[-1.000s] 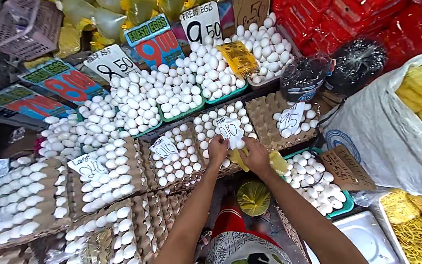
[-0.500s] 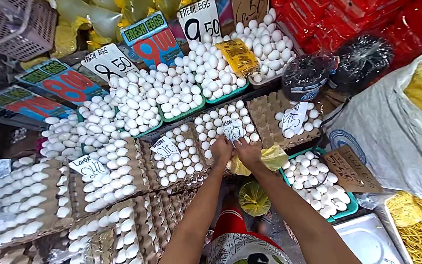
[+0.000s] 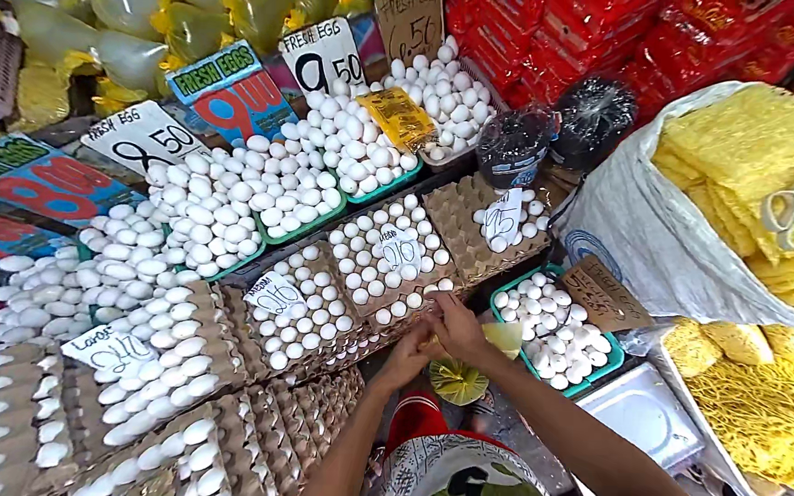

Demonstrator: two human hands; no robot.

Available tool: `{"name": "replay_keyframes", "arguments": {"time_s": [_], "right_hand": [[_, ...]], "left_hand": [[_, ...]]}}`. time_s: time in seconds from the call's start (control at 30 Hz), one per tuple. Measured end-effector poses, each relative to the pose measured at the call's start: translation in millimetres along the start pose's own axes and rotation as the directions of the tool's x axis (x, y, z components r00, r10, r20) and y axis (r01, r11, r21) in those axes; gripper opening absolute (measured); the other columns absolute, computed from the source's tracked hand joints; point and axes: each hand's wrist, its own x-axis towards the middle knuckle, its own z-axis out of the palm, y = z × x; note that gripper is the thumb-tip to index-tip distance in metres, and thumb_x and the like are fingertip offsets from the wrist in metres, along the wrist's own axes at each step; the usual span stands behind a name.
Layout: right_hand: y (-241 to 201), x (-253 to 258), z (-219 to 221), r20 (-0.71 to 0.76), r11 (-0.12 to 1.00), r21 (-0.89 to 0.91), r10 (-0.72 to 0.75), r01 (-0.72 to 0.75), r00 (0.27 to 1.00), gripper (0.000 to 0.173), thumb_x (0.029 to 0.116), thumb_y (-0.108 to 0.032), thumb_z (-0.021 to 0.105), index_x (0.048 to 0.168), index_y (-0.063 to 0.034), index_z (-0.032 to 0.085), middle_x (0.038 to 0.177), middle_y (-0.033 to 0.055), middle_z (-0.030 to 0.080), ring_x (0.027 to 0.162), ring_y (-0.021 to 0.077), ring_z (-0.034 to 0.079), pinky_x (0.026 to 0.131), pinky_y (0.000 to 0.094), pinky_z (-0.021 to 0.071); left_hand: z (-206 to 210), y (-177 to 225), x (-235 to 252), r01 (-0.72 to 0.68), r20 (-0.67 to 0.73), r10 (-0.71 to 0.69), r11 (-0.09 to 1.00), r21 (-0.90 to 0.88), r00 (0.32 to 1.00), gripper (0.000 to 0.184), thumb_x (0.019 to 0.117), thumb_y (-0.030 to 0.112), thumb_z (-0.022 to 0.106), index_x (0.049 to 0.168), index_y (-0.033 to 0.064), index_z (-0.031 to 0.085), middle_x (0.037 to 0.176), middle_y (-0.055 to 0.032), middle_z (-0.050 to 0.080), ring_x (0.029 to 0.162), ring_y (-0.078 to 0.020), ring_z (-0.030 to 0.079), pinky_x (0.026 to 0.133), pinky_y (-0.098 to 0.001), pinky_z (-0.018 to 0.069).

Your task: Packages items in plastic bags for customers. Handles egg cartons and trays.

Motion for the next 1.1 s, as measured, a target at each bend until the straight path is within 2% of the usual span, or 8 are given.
{"name": "replay_keyframes", "arguments": {"time_s": [0.13, 0.3, 0.37, 0.53, 0.87, 0.93, 1.0, 1.1], "right_hand": [[16, -61, -38, 0.185, 0.993, 0.079, 0.071, -0.087, 0.980, 0.065, 0.0914, -0.052, 0.072, 0.137, -0.0083, 0.057, 0.101, 0.0097, 0.068, 0.089, 0.0248, 0.066, 0.082, 0.0496, 0.0581], [45, -126, -103, 0.543, 0.968, 0.044, 0.184, -0.247, 0.819, 0.040, 0.0903, -0.039, 0.078, 0.111, -0.0057, 0.070, 0.099, 0.0116, 0.070, 0.090, 0.0236, 0.068, 0.084, 0.0502, 0.0572], [52, -147, -122, 0.479, 0.926, 0.228, 0.163, -0.302, 0.862, 0.031, 0.0881, -0.030, 0.079, 0.102, -0.0051, 0.068, 0.089, 0.0073, 0.069, 0.078, 0.0171, 0.066, 0.073, 0.0406, 0.0568], [46, -170, -134, 0.007, 0.618, 0.770, 0.240, -0.158, 0.971, 0.011, 0.0909, -0.003, 0.068, 0.102, -0.0023, 0.066, 0.088, 0.0066, 0.072, 0.079, 0.0139, 0.069, 0.075, 0.0335, 0.0608], [13, -130, -112, -0.189, 0.929, 0.343, 0.210, -0.135, 0.959, 0.024, 0.1083, -0.021, 0.049, 0.109, -0.0019, 0.062, 0.079, 0.0058, 0.067, 0.069, 0.0131, 0.066, 0.065, 0.0328, 0.0579], [4, -122, -111, -0.218, 0.949, 0.292, 0.185, -0.117, 0.958, 0.025, 0.1077, -0.023, 0.050, 0.109, -0.0015, 0.062, 0.078, 0.0057, 0.066, 0.068, 0.0128, 0.065, 0.064, 0.0337, 0.0570], [-9, -114, -108, -0.249, 0.954, 0.281, 0.172, -0.099, 0.953, 0.025, 0.1061, -0.023, 0.054, 0.112, 0.0000, 0.061, 0.079, 0.0064, 0.067, 0.068, 0.0130, 0.066, 0.065, 0.0347, 0.0580], [-30, -102, -91, -0.270, 0.959, 0.281, 0.114, -0.035, 0.956, 0.022, 0.1016, -0.021, 0.061, 0.108, -0.0004, 0.058, 0.069, 0.0029, 0.059, 0.060, 0.0112, 0.058, 0.058, 0.0320, 0.0527]], "left_hand": [[17, -2, -22, 0.036, 0.047, -0.037, 0.999, 0.026, 0.998, 0.019, 0.0956, 0.020, 0.070, 0.105, 0.0048, 0.075, 0.098, -0.0038, 0.075, 0.089, -0.0091, 0.070, 0.086, -0.0327, 0.0587], [2, 13, -48, 0.010, 0.066, -0.029, 0.963, 0.270, 0.997, 0.020, 0.0929, 0.028, 0.075, 0.100, 0.0103, 0.076, 0.095, -0.0014, 0.075, 0.088, -0.0087, 0.069, 0.085, -0.0351, 0.0573], [0, 20, -57, 0.017, 0.041, -0.033, 0.938, 0.346, 0.999, 0.023, 0.0922, 0.033, 0.075, 0.100, 0.0111, 0.076, 0.093, -0.0021, 0.074, 0.086, -0.0115, 0.069, 0.084, -0.0388, 0.0572], [20, 30, -74, 0.030, -0.030, -0.021, 0.928, 0.372, 0.999, 0.030, 0.0892, 0.035, 0.078, 0.098, 0.0069, 0.072, 0.094, -0.0067, 0.070, 0.085, -0.0181, 0.066, 0.082, -0.0431, 0.0560], [23, 4, -132, 0.247, -0.244, -0.181, 0.929, 0.276, 0.953, 0.035, 0.0870, 0.036, 0.080, 0.104, 0.0063, 0.072, 0.096, -0.0093, 0.071, 0.089, -0.0208, 0.068, 0.085, -0.0460, 0.0559], [6, -7, -154, 0.367, -0.384, -0.252, 0.892, 0.263, 0.888, 0.039, 0.0868, 0.036, 0.081, 0.111, 0.0063, 0.072, 0.105, -0.0123, 0.071, 0.097, -0.0266, 0.068, 0.092, -0.0529, 0.0547], [-9, -11, -174, 0.444, -0.536, -0.295, 0.880, 0.170, 0.791, 0.043, 0.0865, 0.036, 0.080, 0.114, 0.0049, 0.069, 0.095, -0.0126, 0.066, 0.086, -0.0277, 0.063, 0.082, -0.0534, 0.0537], [-15, 14, -190, 0.357, -0.651, -0.262, 0.934, 0.015, 0.712, 0.044, 0.0898, 0.042, 0.076, 0.110, 0.0038, 0.067, 0.087, -0.0083, 0.063, 0.077, -0.0216, 0.060, 0.075, -0.0465, 0.0536]]}}
